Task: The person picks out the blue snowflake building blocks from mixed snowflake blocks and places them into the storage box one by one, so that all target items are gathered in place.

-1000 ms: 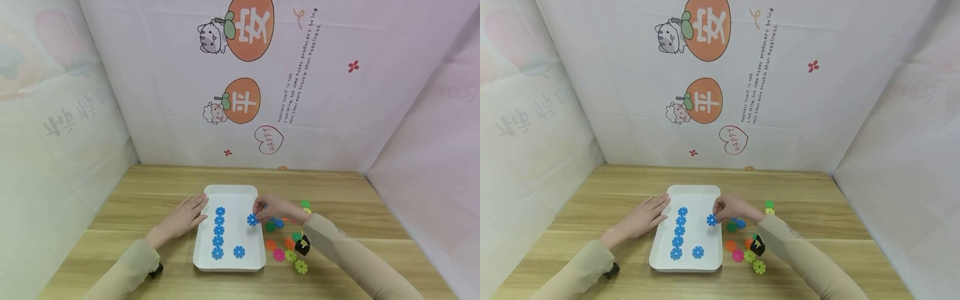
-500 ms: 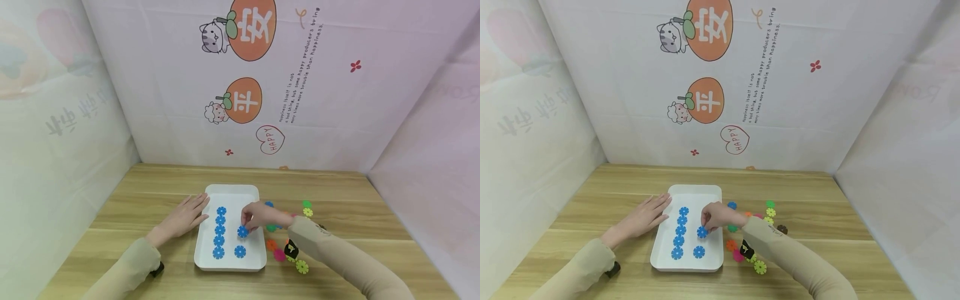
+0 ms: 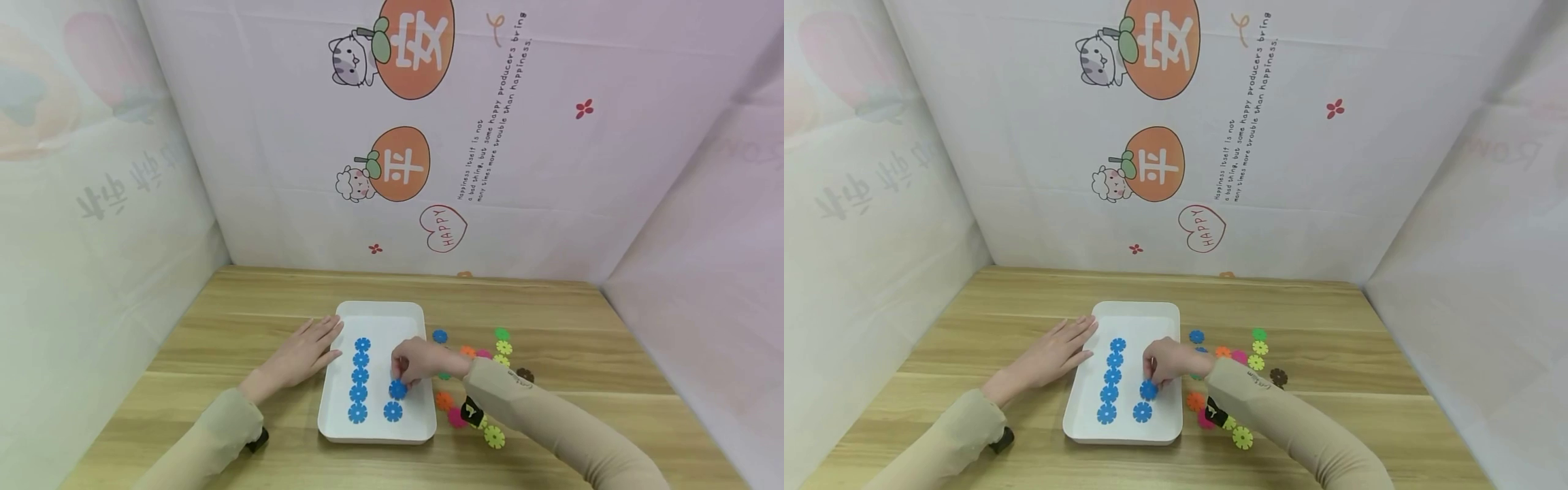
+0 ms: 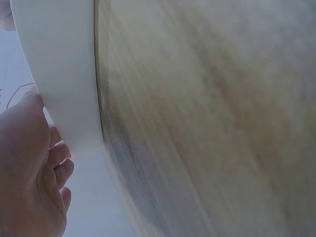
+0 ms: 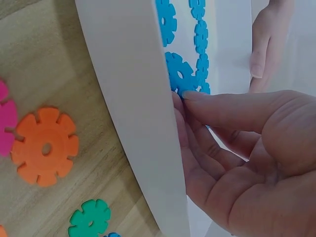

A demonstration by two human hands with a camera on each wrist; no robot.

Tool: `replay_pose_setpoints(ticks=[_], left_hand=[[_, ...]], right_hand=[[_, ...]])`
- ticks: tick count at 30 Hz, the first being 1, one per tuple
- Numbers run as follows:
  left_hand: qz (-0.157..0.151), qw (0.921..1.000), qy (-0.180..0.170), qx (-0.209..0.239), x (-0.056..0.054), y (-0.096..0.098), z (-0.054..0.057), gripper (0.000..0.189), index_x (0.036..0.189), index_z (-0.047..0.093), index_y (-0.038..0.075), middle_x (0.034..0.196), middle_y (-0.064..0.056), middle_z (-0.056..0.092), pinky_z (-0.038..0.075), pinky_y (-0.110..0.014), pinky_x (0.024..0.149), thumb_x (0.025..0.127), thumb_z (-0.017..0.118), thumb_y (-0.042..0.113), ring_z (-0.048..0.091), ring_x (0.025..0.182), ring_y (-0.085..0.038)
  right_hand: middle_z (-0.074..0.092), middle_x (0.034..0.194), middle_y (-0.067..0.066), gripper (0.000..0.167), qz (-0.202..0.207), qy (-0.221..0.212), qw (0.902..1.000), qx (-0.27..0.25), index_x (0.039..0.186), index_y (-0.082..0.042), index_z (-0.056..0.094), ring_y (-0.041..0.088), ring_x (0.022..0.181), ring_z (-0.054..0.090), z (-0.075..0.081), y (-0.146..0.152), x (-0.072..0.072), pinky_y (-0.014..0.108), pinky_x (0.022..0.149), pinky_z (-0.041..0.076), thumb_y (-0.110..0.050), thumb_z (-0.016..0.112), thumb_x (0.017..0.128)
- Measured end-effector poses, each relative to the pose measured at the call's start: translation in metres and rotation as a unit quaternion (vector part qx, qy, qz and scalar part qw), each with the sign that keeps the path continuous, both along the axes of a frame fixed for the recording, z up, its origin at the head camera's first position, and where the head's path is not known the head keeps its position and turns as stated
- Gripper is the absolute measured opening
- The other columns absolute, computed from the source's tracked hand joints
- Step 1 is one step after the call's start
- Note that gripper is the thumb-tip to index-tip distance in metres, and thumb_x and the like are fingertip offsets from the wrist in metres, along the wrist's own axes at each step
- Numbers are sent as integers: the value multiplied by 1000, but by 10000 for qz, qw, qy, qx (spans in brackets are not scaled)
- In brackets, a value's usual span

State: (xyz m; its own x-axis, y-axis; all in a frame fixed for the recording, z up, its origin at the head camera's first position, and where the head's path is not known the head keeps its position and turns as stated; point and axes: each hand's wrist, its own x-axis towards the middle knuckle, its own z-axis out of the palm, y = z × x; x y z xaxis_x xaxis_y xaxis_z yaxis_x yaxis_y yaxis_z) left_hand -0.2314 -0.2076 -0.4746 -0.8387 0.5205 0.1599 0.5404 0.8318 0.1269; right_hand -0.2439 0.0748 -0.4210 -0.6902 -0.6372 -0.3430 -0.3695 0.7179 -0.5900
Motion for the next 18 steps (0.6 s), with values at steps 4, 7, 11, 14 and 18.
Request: replay_pose_setpoints(ticks=[4,7,11,14,18], left_hand=[[5,10000,-13,21,0,0,0,63,155,32,8,162,-12,31,26,-55,123,105,44,43,33,150,-31],[16,10000,-22,37,0,0,0,63,155,32,8,162,-11,31,25,-55,123,104,45,43,33,150,-30],[16,10000,-19,51,1,0,0,63,155,32,8,162,-11,32,25,-55,123,105,45,43,33,150,-30],[10,10000,-23,65,1,1,1,62,155,33,8,162,-12,32,26,-55,123,104,45,42,33,150,-31],[14,10000,-32,69,2,1,1,62,155,33,7,162,-12,32,26,-55,123,104,45,42,33,150,-31]], right_hand=[[65,72,4,11,63,12,10000,29,80,-1,65,20,66,67,0,-1,2,34,67,62,7,70,84],[66,73,4,11,64,-39,10000,45,81,-2,66,19,66,67,-1,-2,3,33,67,62,7,70,85],[66,74,4,12,80,-74,9999,54,81,-3,65,18,67,67,-2,-3,2,32,67,62,6,70,85],[66,74,4,11,115,-44,9999,55,81,-3,65,18,67,67,-4,-5,1,32,67,62,7,70,85],[65,74,3,10,126,-34,9999,79,82,-3,66,16,67,65,-4,-7,1,31,66,61,6,70,85]])
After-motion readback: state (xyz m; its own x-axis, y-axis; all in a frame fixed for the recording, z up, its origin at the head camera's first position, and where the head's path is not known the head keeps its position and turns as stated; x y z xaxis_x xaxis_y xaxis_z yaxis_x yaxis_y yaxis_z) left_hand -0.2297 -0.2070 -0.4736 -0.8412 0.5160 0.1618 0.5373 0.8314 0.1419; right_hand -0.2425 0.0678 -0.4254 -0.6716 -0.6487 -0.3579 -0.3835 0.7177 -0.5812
